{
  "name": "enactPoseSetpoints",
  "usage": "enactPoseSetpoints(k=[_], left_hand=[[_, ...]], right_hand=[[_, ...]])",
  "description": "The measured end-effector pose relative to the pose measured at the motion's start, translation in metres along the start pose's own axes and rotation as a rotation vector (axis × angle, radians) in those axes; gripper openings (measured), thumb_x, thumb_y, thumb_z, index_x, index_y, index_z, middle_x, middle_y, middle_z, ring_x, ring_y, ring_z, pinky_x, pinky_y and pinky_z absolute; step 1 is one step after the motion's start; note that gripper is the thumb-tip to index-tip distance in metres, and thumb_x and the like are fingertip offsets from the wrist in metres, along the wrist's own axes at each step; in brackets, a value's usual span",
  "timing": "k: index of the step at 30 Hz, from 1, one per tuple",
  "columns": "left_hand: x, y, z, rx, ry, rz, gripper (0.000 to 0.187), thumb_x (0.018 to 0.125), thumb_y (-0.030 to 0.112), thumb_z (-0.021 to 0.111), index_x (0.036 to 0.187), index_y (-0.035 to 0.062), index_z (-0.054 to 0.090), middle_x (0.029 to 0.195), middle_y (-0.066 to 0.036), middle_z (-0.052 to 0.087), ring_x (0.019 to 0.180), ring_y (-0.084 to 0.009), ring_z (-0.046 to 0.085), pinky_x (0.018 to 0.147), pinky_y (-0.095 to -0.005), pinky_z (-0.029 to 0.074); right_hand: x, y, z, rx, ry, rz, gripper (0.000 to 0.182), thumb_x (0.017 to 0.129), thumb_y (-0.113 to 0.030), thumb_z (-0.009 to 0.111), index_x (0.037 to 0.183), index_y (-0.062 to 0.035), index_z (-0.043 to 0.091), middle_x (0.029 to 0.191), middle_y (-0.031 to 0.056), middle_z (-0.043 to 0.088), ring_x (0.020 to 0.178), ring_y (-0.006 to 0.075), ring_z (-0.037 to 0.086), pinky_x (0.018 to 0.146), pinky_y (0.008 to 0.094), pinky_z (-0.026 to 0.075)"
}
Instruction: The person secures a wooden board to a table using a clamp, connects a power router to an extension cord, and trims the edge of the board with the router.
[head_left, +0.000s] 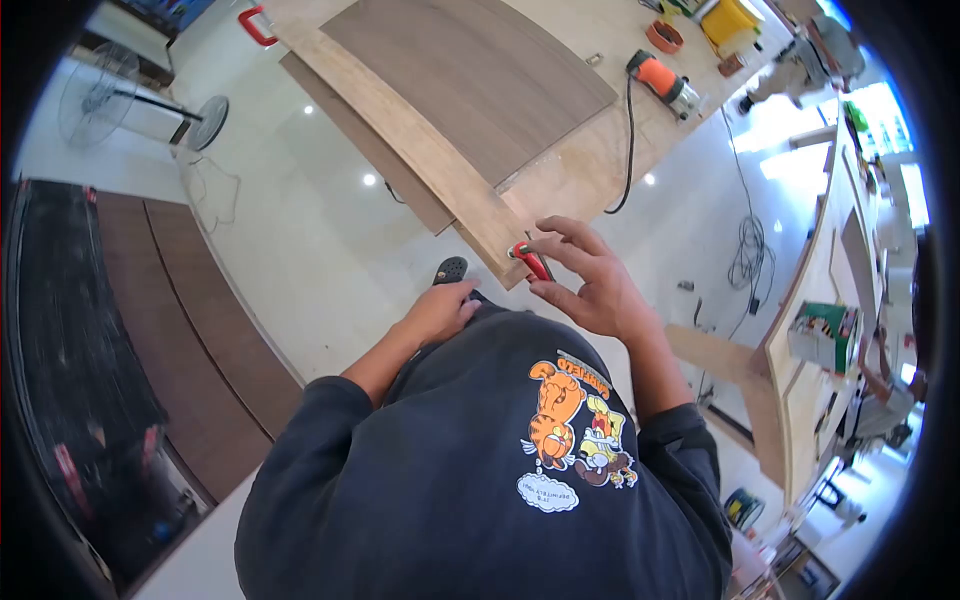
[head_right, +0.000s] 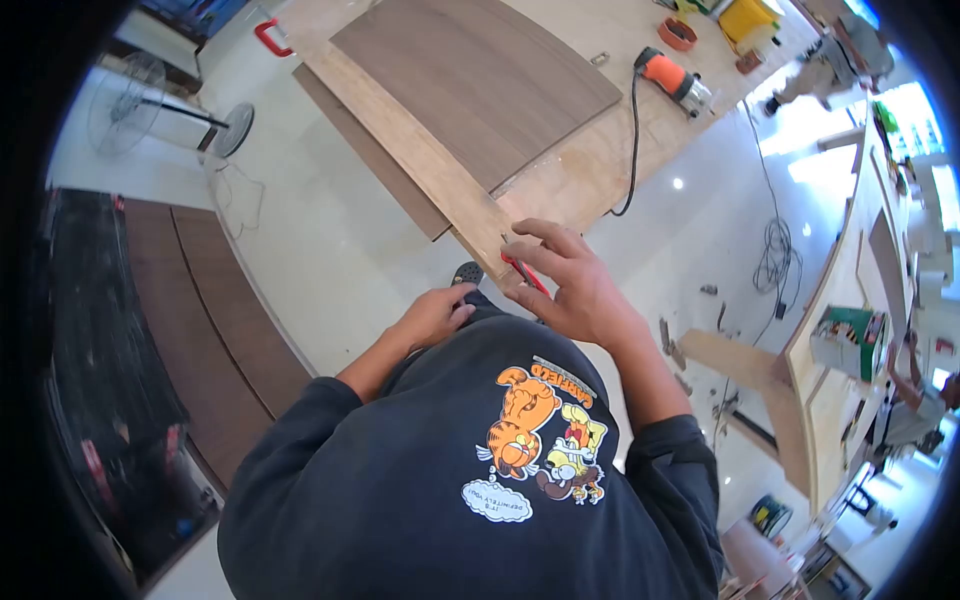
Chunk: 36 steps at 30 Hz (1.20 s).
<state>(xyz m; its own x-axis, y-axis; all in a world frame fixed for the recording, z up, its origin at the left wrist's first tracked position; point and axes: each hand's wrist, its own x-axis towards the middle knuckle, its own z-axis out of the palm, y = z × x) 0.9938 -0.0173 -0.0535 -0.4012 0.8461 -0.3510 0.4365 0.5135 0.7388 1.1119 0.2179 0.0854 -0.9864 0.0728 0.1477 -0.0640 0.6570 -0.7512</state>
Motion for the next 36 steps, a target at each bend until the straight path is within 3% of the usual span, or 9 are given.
enactPoseSetpoints(k=[2, 10, 16, 20, 26, 31, 32, 35, 36], left_hand=[[-0.010, 0.024, 0.011, -0.177, 0.032, -0.036, 0.038, 0.092, 0.021, 0.064, 0.123, -0.0004, 0.060, 0.094, -0.019, 0.070, 0.086, -0.0347, 0.068, 0.078, -0.0403, 0.052], [-0.036, 0.076, 0.042, -0.435, 0.163, -0.018, 0.041, 0.093, 0.021, 0.065, 0.128, 0.0004, 0.059, 0.093, -0.011, 0.070, 0.083, -0.0190, 0.064, 0.080, -0.0328, 0.051], [-0.051, 0.053, 0.039, -0.461, 0.199, -0.074, 0.043, 0.093, 0.024, 0.064, 0.128, 0.0010, 0.060, 0.095, -0.012, 0.069, 0.083, -0.0213, 0.064, 0.077, -0.0337, 0.051], [-0.038, 0.055, 0.031, -0.532, 0.154, -0.042, 0.043, 0.093, 0.025, 0.066, 0.128, -0.0001, 0.059, 0.099, -0.011, 0.069, 0.090, -0.0203, 0.064, 0.082, -0.0329, 0.051], [-0.002, 0.064, 0.029, -0.534, 0.088, 0.110, 0.041, 0.097, 0.025, 0.063, 0.130, 0.0013, 0.058, 0.114, -0.012, 0.068, 0.101, -0.0197, 0.064, 0.091, -0.0324, 0.050], [0.014, 0.078, 0.040, -0.639, 0.029, 0.056, 0.039, 0.098, 0.027, 0.061, 0.128, 0.0020, 0.061, 0.116, -0.012, 0.070, 0.102, -0.0183, 0.065, 0.091, -0.0313, 0.050], [0.015, 0.079, 0.048, -0.597, 0.172, 0.168, 0.037, 0.097, 0.027, 0.061, 0.124, 0.0017, 0.064, 0.112, -0.011, 0.071, 0.099, -0.0169, 0.066, 0.089, -0.0304, 0.051], [0.022, 0.086, 0.086, -0.685, 0.416, -0.057, 0.033, 0.095, 0.028, 0.067, 0.114, 0.0022, 0.068, 0.103, -0.010, 0.072, 0.091, -0.0148, 0.067, 0.082, -0.0299, 0.052], [0.023, 0.093, 0.087, -0.659, 0.459, -0.125, 0.031, 0.094, 0.028, 0.068, 0.112, 0.0021, 0.068, 0.100, -0.009, 0.072, 0.089, -0.0151, 0.066, 0.080, -0.0302, 0.052]], right_hand=[[-0.001, 0.000, -0.018, -0.110, -0.140, -0.125, 0.046, 0.078, -0.018, 0.080, 0.122, -0.0120, 0.066, 0.139, 0.0096, 0.054, 0.113, 0.0306, 0.058, 0.094, 0.0412, 0.048], [0.046, 0.001, -0.047, -0.419, -0.453, -0.606, 0.036, 0.081, -0.029, 0.076, 0.112, -0.0131, 0.067, 0.132, 0.0057, 0.059, 0.120, 0.0288, 0.054, 0.095, 0.0432, 0.046], [0.086, 0.012, -0.041, -0.447, -0.524, -0.702, 0.041, 0.079, -0.031, 0.075, 0.114, -0.0106, 0.066, 0.128, 0.0091, 0.061, 0.120, 0.0323, 0.056, 0.098, 0.0453, 0.046], [0.104, 0.015, -0.040, -0.543, -0.515, -0.820, 0.040, 0.083, -0.041, 0.070, 0.107, -0.0102, 0.066, 0.122, 0.0057, 0.061, 0.126, 0.0264, 0.053, 0.099, 0.0416, 0.044], [0.119, 0.020, -0.043, -0.605, -0.640, -0.911, 0.036, 0.088, -0.041, 0.062, 0.108, -0.0119, 0.063, 0.123, 0.0063, 0.057, 0.130, 0.0243, 0.048, 0.101, 0.0405, 0.040], [0.138, 0.035, -0.039, -0.667, -0.738, -1.056, 0.039, 0.086, -0.043, 0.064, 0.107, -0.0113, 0.063, 0.116, 0.0059, 0.061, 0.120, 0.0264, 0.053, 0.097, 0.0410, 0.043], [0.141, 0.038, -0.038, -0.659, -0.759, -1.083, 0.038, 0.085, -0.044, 0.064, 0.106, -0.0117, 0.063, 0.114, 0.0053, 0.061, 0.117, 0.0258, 0.055, 0.096, 0.0405, 0.043], [0.146, 0.040, -0.035, -0.683, -0.803, -1.100, 0.036, 0.085, -0.045, 0.063, 0.100, -0.0127, 0.062, 0.105, 0.0032, 0.061, 0.104, 0.0249, 0.057, 0.090, 0.0400, 0.044], [0.146, 0.043, -0.031, -0.611, -0.737, -1.146, 0.035, 0.085, -0.046, 0.063, 0.093, -0.0128, 0.060, 0.095, 0.0015, 0.059, 0.091, 0.0238, 0.057, 0.084, 0.0398, 0.045]])
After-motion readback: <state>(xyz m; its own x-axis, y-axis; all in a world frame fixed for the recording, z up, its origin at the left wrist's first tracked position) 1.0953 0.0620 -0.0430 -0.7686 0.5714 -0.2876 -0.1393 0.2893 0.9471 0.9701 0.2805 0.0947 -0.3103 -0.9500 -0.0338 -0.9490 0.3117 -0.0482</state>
